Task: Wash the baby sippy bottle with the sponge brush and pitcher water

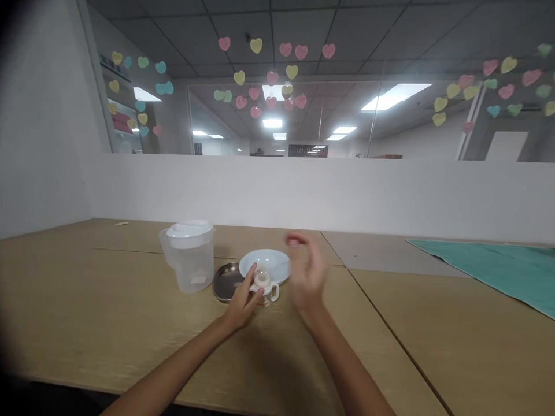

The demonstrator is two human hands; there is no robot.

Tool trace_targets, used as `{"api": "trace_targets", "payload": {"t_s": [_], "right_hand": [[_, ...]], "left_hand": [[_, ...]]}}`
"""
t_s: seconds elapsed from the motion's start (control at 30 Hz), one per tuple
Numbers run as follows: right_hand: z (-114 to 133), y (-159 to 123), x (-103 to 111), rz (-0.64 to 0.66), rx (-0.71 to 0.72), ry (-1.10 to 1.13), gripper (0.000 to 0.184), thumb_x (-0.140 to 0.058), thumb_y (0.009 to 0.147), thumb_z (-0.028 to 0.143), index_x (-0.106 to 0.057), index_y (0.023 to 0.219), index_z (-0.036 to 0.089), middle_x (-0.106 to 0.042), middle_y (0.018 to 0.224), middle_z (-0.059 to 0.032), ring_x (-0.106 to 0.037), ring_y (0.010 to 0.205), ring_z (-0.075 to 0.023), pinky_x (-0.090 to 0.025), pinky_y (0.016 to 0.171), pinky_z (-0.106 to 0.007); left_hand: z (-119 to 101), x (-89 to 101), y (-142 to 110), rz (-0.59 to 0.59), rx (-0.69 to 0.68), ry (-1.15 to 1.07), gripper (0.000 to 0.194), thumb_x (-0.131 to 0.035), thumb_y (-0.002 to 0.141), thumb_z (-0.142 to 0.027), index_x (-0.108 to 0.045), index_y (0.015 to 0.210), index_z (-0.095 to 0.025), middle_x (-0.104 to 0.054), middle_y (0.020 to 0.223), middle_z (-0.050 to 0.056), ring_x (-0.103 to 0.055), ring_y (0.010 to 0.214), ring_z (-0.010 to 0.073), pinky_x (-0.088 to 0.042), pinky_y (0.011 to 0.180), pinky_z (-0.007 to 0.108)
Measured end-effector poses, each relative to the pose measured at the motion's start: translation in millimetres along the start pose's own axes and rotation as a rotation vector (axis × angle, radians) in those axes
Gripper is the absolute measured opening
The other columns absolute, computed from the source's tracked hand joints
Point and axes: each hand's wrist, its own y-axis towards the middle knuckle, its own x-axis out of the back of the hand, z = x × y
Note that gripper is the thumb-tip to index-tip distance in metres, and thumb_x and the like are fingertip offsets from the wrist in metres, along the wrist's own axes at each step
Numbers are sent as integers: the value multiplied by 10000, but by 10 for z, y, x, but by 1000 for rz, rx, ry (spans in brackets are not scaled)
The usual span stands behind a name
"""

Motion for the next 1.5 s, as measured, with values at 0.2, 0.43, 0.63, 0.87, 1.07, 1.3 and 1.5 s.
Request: {"api": "trace_targets", "payload": {"t_s": [0.2,0.43,0.63,0.87,1.07,1.3,1.5], "right_hand": [[-174,-13,-374,39,-152,59,282,-422,875,374,-606,953,175,-640,933,-71,-588,890,-183,-462,820,-333],[-672,-264,-516,415,-122,-97,247,-474,828,360,-648,856,187,-662,905,-61,-594,873,-191,-446,830,-326],[-871,-506,-605,350,-229,44,321,-428,857,409,-641,880,170,-663,925,-66,-596,885,-183,-454,805,-292],[-851,-561,-614,307,-244,9,341,-370,868,433,-614,949,209,-649,959,-36,-591,882,-170,-459,782,-283],[-893,-638,-628,271,-246,-51,356,-348,884,435,-581,1010,198,-635,965,-37,-590,820,-158,-448,746,-259],[-904,-720,-575,306,-183,-139,441,-489,817,424,-459,1193,197,-598,1106,-61,-583,963,-198,-457,811,-281],[-924,-694,-613,236,-242,-195,412,-600,702,427,-545,1034,191,-648,947,-58,-606,802,-192,-477,723,-291]], "left_hand": [[11,8,-15,26,20,-8,715,-438,871,-413,-60,1432,-181,-397,1377,131,-400,1247,228,-300,1038,400],[52,-14,-17,-29,25,190,912,-635,706,-490,-155,1416,-178,-523,1216,144,-500,1089,286,-347,964,474],[119,-15,-3,-11,45,89,894,-683,681,-429,-215,1399,-174,-541,1183,134,-517,1066,261,-388,937,428],[165,-9,-2,17,95,50,852,-689,664,-456,-299,1368,-178,-551,1156,125,-522,1059,257,-391,942,427],[152,-13,-29,22,83,29,771,-662,700,-429,-329,1354,-192,-513,1217,132,-501,1096,264,-379,958,430],[211,-30,-60,-5,3,121,730,-598,763,-411,-255,1384,-241,-477,1297,102,-465,1154,298,-330,988,470],[159,-2,-46,46,14,84,763,-603,760,-447,-248,1384,-191,-395,1375,127,-381,1248,268,-297,1031,428]]}}
